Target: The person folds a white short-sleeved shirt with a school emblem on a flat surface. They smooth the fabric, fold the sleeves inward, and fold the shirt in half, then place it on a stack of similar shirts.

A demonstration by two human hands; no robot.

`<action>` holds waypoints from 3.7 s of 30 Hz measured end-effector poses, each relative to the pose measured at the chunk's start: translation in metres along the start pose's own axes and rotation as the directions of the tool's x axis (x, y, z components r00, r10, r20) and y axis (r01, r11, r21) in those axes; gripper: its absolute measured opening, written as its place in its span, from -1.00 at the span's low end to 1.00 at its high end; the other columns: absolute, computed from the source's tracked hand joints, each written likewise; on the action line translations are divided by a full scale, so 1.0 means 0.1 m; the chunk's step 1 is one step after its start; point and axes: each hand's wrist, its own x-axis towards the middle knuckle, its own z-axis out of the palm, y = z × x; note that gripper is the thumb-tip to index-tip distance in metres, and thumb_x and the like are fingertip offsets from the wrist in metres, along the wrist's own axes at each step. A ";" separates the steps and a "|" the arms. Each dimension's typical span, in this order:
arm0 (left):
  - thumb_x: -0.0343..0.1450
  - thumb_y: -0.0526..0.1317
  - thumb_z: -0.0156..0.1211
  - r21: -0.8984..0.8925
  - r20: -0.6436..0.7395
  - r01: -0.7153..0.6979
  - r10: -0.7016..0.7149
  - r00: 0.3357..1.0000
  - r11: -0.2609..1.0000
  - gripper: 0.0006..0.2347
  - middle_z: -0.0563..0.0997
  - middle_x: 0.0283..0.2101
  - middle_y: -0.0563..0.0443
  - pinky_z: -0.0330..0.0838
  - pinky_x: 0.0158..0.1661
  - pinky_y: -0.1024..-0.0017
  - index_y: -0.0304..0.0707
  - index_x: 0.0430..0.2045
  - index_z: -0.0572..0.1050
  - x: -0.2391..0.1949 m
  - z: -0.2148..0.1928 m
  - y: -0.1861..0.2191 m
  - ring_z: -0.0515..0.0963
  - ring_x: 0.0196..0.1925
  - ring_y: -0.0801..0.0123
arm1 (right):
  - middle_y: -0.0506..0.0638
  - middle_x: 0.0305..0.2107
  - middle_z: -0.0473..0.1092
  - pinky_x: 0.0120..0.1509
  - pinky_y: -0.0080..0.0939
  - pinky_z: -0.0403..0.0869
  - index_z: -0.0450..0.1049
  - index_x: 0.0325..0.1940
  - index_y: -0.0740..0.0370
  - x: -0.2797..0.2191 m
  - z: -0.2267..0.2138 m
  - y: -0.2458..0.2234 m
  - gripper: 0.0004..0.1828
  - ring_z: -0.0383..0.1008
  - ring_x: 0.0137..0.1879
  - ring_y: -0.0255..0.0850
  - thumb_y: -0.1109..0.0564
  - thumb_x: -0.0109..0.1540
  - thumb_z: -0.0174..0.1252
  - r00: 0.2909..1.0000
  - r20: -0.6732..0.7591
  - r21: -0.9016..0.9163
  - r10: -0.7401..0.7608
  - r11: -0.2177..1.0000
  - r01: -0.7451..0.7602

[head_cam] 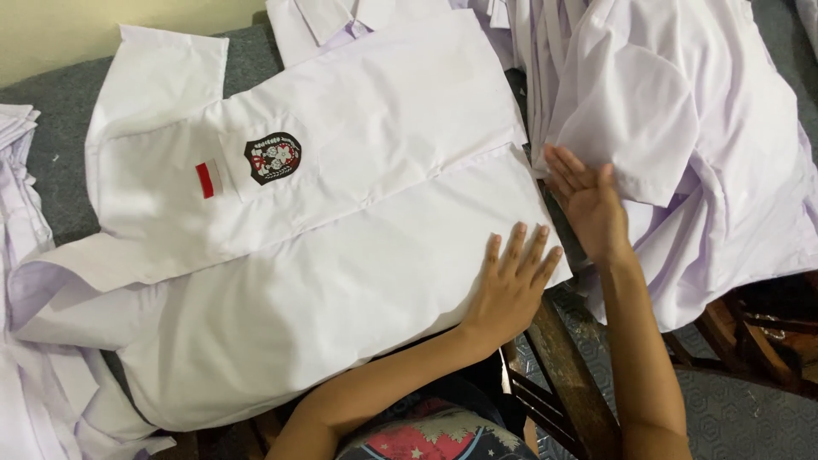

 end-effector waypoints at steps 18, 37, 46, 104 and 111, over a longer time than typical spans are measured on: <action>0.47 -0.39 0.05 -0.559 -0.123 -0.387 0.389 0.913 0.733 -0.65 0.54 0.29 0.10 0.15 0.51 -0.01 -0.15 0.17 0.48 -0.81 0.02 -0.54 0.40 0.47 0.18 | 0.05 0.31 0.33 0.57 -0.09 0.17 0.31 0.37 0.21 -0.08 0.85 0.05 -0.52 0.27 0.46 -0.11 0.24 0.33 0.03 0.935 0.325 -0.658 -0.142 0.676 0.331; 0.48 -0.37 0.02 -0.497 -0.169 0.487 -0.630 0.758 0.719 -0.76 0.54 0.21 0.06 0.07 0.39 0.04 -0.14 -0.06 0.60 -2.79 -0.88 -2.02 0.35 0.41 0.09 | -0.05 0.52 -0.02 0.56 0.25 -0.15 0.03 0.57 0.03 0.11 2.62 0.43 -0.42 -0.13 0.63 -0.18 -0.13 0.47 -0.32 0.487 0.873 -0.487 0.021 0.054 0.871; 0.54 -0.41 -0.15 -0.788 -0.081 0.415 -0.745 0.662 0.455 -0.72 0.57 0.16 -0.21 0.21 0.33 0.03 -0.33 0.01 0.55 -3.27 -1.31 -2.08 0.45 0.32 0.00 | -0.19 0.49 0.08 0.62 -0.08 -0.05 0.13 0.54 -0.13 0.26 2.12 0.53 -0.43 0.01 0.58 -0.28 -0.17 0.43 -0.27 0.608 0.794 -0.608 -0.003 0.033 0.793; 0.32 0.17 0.17 -0.353 0.173 0.907 -0.937 0.303 0.229 -0.53 0.69 -0.35 -0.15 0.51 -0.14 0.15 -0.28 -0.24 0.67 -2.96 -1.81 -3.06 0.70 -0.19 0.00 | 0.32 -0.05 0.48 0.32 0.11 0.37 0.54 0.02 0.29 1.06 4.70 0.50 -0.50 0.43 0.23 0.26 -0.13 0.18 0.13 0.685 0.567 -0.729 0.458 0.665 0.159; 0.28 0.16 0.19 -0.338 0.223 0.931 -0.949 0.222 0.139 -0.54 0.70 -0.32 -0.11 0.51 -0.15 0.19 -0.24 -0.22 0.68 -2.93 -1.84 -3.07 0.70 -0.13 0.00 | 0.18 -0.34 0.49 0.06 0.01 0.42 0.60 -0.30 0.26 1.17 4.67 0.75 -0.66 0.52 -0.07 0.15 -0.09 0.15 0.21 0.726 0.592 -0.683 0.351 0.696 0.221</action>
